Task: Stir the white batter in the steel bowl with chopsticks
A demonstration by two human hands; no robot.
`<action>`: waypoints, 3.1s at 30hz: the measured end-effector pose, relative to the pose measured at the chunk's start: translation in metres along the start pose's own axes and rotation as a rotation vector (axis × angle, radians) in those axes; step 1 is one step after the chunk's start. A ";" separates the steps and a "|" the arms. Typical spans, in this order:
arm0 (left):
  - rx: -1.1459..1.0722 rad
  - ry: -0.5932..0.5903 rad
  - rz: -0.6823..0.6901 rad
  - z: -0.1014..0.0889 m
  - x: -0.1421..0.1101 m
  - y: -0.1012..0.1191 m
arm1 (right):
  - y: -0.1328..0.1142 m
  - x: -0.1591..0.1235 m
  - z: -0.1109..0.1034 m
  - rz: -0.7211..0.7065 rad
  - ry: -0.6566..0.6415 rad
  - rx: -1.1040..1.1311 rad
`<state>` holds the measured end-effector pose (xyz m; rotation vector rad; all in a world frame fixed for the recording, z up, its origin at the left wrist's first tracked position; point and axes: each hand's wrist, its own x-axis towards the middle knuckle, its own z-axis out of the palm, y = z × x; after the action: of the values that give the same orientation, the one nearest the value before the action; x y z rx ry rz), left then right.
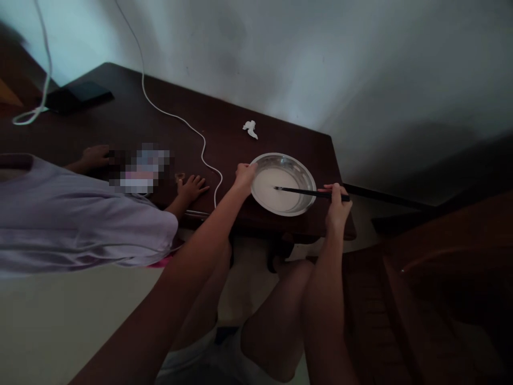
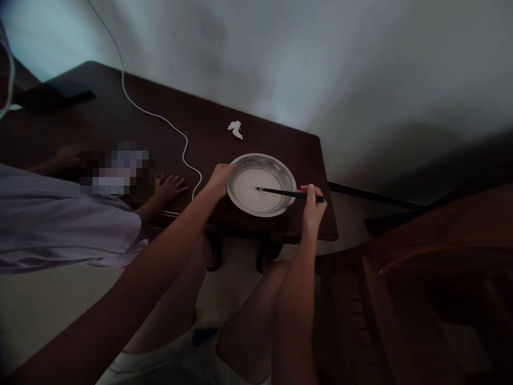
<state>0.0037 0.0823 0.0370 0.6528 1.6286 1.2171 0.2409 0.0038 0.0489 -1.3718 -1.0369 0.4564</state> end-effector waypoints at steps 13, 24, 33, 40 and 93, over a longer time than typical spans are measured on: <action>0.868 -0.196 0.287 0.009 0.008 0.032 | 0.001 -0.002 -0.015 -0.022 0.020 -0.012; 0.960 -0.222 0.343 -0.006 -0.005 0.021 | -0.001 -0.005 -0.006 -0.013 0.047 0.007; 0.854 -0.213 0.246 -0.003 0.005 0.019 | -0.002 -0.004 -0.006 -0.048 0.025 -0.009; 0.898 -0.175 0.281 -0.003 -0.005 0.020 | -0.006 -0.009 -0.003 -0.087 -0.150 -0.066; 1.091 -0.133 0.350 -0.006 -0.008 0.024 | -0.013 -0.011 -0.005 -0.010 -0.158 0.043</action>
<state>-0.0011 0.0816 0.0628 1.6969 2.0490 0.3773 0.2358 -0.0109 0.0577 -1.3077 -1.1555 0.5841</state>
